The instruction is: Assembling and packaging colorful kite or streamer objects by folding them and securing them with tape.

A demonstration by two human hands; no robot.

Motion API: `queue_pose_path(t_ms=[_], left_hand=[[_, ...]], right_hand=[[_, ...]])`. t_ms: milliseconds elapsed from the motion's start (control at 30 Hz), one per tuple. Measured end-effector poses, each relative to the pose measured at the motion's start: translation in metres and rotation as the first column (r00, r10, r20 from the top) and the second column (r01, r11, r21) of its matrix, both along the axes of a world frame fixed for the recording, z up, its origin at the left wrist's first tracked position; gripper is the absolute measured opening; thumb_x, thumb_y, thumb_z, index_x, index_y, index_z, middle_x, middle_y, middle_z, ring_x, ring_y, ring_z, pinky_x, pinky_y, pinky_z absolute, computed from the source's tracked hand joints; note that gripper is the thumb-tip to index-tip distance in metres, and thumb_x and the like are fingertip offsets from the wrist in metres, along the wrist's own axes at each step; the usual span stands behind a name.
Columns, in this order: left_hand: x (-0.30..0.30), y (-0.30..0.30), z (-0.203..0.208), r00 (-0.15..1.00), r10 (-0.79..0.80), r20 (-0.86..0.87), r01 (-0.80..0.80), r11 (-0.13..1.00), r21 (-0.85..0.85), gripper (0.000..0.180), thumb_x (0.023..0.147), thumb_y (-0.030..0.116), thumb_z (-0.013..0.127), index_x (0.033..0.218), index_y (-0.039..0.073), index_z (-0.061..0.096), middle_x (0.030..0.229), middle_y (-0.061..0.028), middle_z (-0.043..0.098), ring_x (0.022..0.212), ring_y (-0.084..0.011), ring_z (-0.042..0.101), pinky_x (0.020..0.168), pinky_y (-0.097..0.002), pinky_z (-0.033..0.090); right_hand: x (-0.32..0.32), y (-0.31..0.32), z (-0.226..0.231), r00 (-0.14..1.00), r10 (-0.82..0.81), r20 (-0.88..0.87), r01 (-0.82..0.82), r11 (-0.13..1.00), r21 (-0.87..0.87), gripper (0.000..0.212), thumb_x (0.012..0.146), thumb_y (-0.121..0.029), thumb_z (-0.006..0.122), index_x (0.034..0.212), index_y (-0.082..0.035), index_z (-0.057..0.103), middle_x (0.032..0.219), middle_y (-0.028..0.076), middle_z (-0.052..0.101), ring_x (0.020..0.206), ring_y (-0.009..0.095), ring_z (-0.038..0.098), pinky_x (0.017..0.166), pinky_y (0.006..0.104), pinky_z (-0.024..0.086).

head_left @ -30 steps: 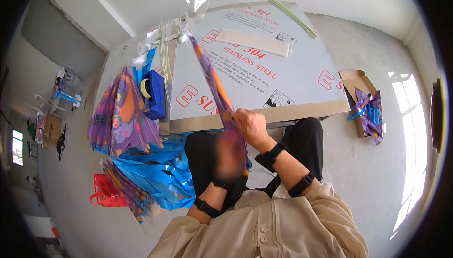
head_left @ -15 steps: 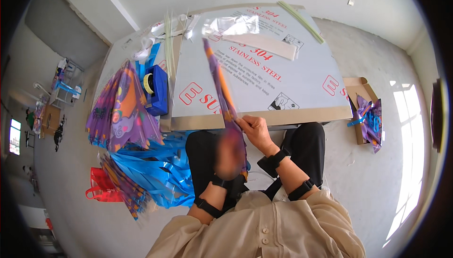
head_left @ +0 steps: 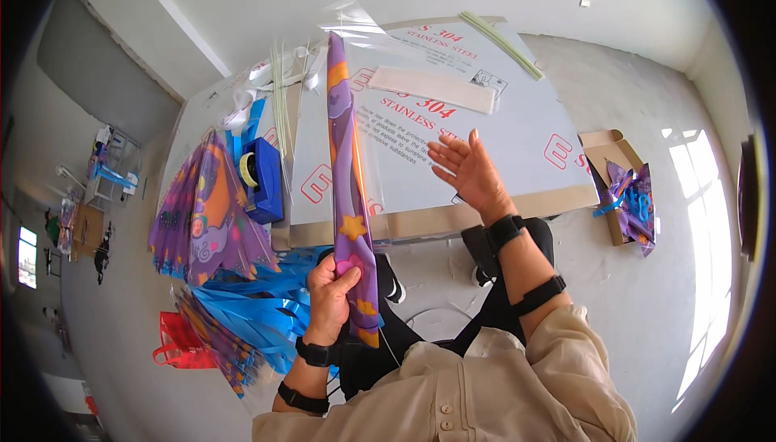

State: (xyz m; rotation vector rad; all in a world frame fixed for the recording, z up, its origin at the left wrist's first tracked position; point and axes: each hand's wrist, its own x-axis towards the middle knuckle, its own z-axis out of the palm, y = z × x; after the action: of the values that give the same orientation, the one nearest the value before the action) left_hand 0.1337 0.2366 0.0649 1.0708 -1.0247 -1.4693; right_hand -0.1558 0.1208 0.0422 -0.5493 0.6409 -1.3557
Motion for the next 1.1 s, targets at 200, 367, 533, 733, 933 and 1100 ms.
queue_pose_path(t_ms=[200, 367, 533, 733, 933, 1100], left_hand=[[-0.025, -0.019, 0.009, 0.978, -0.138, 0.159, 0.152, 0.985, -0.085, 0.014, 0.081, 0.002, 0.066, 0.095, 0.001, 0.064, 0.081, 0.0022, 0.063, 0.071, -0.0043, 0.054, 0.066, -0.0204, 0.046], [-0.004, -0.038, 0.027, 0.911, -0.178, 0.371, 0.238, 0.963, -0.122, 0.012, 0.08, 0.001, 0.066, 0.092, -0.001, 0.064, 0.077, 0.0023, 0.062, 0.069, -0.0038, 0.053, 0.063, -0.0201, 0.045], [0.004, -0.028, 0.036, 0.938, -0.106, 0.331, 0.147, 0.984, -0.101, 0.014, 0.079, 0.0, 0.067, 0.093, -0.001, 0.064, 0.078, 0.0011, 0.063, 0.069, -0.0048, 0.054, 0.065, -0.0208, 0.046], [-0.034, -0.023, 0.03, 0.924, -0.223, 0.311, 0.257, 0.964, -0.072, 0.017, 0.08, 0.001, 0.067, 0.097, 0.0, 0.064, 0.08, 0.001, 0.064, 0.071, -0.0052, 0.057, 0.066, -0.0211, 0.048], [-0.046, -0.024, 0.011, 0.934, -0.21, 0.288, 0.231, 0.972, -0.043, 0.012, 0.081, 0.003, 0.067, 0.092, -0.001, 0.063, 0.077, 0.0018, 0.062, 0.069, -0.005, 0.054, 0.065, -0.0213, 0.046], [-0.075, -0.071, -0.024, 0.994, -0.096, 0.046, 0.094, 0.994, 0.05, 0.006, 0.081, 0.001, 0.064, 0.087, 0.0, 0.062, 0.08, 0.0016, 0.06, 0.072, -0.0051, 0.053, 0.067, -0.0215, 0.045]], right_hand=[[-0.026, -0.096, 0.096, 0.999, -0.011, -0.043, 0.003, 0.979, -0.203, 0.083, 0.085, -0.066, 0.048, 0.13, 0.004, 0.043, 0.126, 0.02, 0.053, 0.119, 0.026, 0.05, 0.101, 0.0405, 0.038], [-0.073, -0.122, 0.154, 0.964, -0.201, 0.173, 0.249, 0.913, -0.323, 0.053, 0.089, -0.05, 0.056, 0.111, -0.002, 0.055, 0.109, 0.017, 0.063, 0.102, 0.026, 0.062, 0.087, 0.0401, 0.051], [-0.101, -0.123, 0.179, 0.999, -0.037, -0.019, 0.032, 0.971, -0.239, 0.088, 0.086, -0.064, 0.049, 0.131, 0.01, 0.038, 0.126, 0.028, 0.052, 0.113, 0.034, 0.056, 0.096, 0.0435, 0.047], [-0.09, -0.151, 0.203, 0.995, 0.008, -0.101, -0.036, 0.96, -0.277, 0.105, 0.081, -0.068, 0.053, 0.134, 0.018, 0.025, 0.131, 0.031, 0.045, 0.114, 0.039, 0.054, 0.098, 0.0456, 0.044], [-0.113, -0.182, 0.225, 0.935, -0.345, -0.08, 0.224, 0.751, -0.621, 0.063, 0.093, -0.007, 0.05, 0.147, -0.006, 0.018, 0.13, 0.025, 0.05, 0.116, 0.036, 0.054, 0.091, 0.0442, 0.049], [-0.102, -0.179, 0.152, 0.674, -0.584, -0.452, 0.621, 0.78, -0.081, 0.016, 0.084, -0.017, 0.065, 0.091, -0.005, 0.058, 0.083, 0.006, 0.055, 0.08, 0.019, 0.055, 0.071, 0.0354, 0.048]])
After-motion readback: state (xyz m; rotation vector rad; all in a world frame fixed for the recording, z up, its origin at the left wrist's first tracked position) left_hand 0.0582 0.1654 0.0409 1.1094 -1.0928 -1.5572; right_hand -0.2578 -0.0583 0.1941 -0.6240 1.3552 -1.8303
